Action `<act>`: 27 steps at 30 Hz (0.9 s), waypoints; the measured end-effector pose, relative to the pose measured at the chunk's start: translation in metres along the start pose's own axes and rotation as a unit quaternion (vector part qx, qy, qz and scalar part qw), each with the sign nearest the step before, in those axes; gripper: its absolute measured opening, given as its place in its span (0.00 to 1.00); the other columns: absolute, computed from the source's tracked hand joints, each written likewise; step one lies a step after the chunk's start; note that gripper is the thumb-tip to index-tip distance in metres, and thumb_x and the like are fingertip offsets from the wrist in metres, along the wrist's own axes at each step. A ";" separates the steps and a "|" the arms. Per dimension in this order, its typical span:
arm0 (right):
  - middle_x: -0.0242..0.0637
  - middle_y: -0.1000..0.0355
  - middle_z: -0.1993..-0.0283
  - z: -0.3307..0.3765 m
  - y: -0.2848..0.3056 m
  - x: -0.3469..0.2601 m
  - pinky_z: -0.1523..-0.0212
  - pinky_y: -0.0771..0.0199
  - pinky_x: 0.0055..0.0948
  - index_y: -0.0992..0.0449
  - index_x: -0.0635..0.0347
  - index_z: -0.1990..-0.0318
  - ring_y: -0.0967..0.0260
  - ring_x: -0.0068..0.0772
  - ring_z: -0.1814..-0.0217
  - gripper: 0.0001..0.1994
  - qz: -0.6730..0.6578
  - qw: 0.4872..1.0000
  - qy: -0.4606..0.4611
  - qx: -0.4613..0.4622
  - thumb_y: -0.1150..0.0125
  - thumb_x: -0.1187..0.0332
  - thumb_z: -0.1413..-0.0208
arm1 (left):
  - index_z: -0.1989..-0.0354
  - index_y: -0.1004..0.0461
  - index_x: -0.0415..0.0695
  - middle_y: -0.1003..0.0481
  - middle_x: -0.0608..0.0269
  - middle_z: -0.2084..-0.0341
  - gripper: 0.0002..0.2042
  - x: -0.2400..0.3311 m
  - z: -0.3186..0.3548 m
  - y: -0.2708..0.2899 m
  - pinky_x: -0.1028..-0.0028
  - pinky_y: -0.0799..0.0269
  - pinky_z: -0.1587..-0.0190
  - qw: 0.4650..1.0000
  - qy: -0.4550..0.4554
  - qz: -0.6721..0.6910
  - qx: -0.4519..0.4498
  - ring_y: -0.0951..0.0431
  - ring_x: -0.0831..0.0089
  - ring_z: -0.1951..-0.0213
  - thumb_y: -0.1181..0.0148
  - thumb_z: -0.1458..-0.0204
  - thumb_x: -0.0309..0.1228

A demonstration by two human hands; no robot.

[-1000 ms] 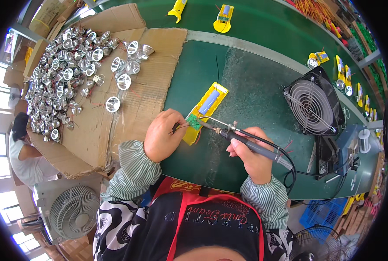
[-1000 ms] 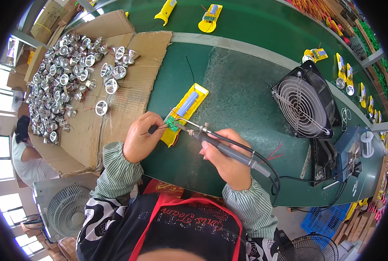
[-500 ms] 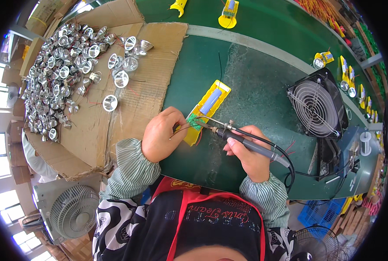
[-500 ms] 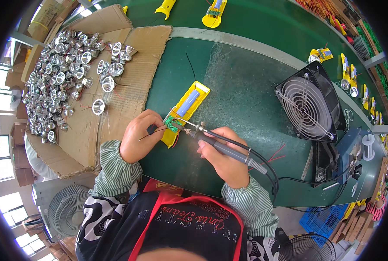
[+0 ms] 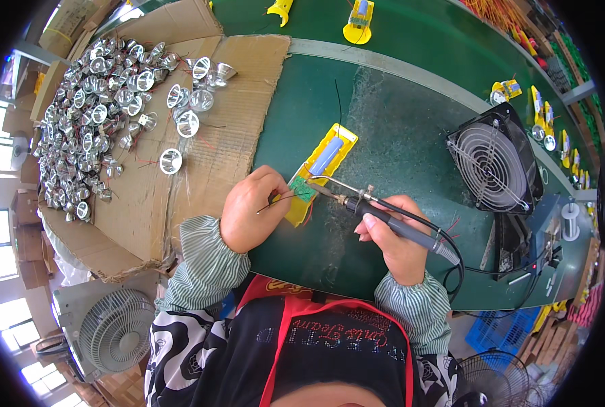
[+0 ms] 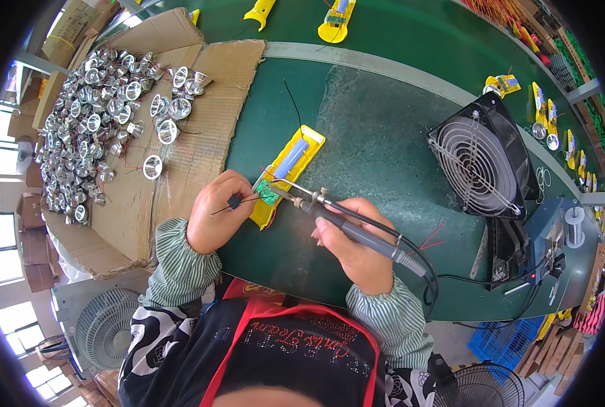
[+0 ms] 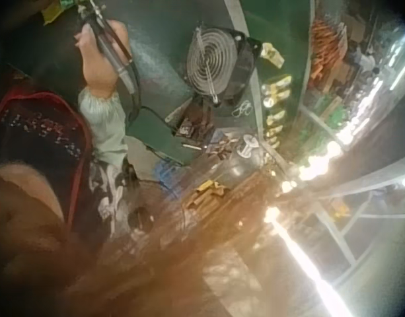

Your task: The person solders electrical components onto circuit boards using a soldering iron and soldering wire, then assembles light bulb housings and reflective cups into light bulbs.

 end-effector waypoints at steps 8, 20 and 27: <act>0.41 0.28 0.72 0.003 0.004 0.000 0.73 0.25 0.21 0.32 0.70 0.65 0.28 0.25 0.72 0.07 0.009 1.000 -0.006 -0.007 0.42 0.79 0.52 | 0.77 0.31 0.39 0.30 0.55 0.75 0.04 0.002 0.000 0.000 0.66 0.34 0.71 1.000 -0.004 -0.009 0.005 0.28 0.57 0.73 0.43 0.59 0.24; 0.42 0.28 0.70 0.010 0.016 -0.004 0.73 0.24 0.22 0.33 0.71 0.64 0.27 0.26 0.71 0.08 0.002 1.000 -0.005 0.015 0.43 0.80 0.51 | 0.71 0.28 0.35 0.28 0.58 0.71 0.05 0.004 0.014 0.015 0.72 0.31 0.66 0.998 -0.049 0.041 0.019 0.26 0.66 0.69 0.42 0.58 0.21; 0.42 0.28 0.70 0.008 0.008 -0.005 0.73 0.24 0.21 0.33 0.70 0.65 0.27 0.25 0.72 0.07 0.001 1.000 -0.003 0.007 0.42 0.79 0.51 | 0.69 0.27 0.36 0.28 0.58 0.75 0.06 -0.006 0.019 0.019 0.76 0.33 0.69 0.995 0.066 0.045 0.065 0.27 0.73 0.69 0.41 0.57 0.21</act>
Point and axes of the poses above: each hand's wrist, its own z-axis away from the middle knuckle, its own y-axis out of the back of the hand, x = y × z, the point moved 8 cm from there along -z, towards the middle knuckle
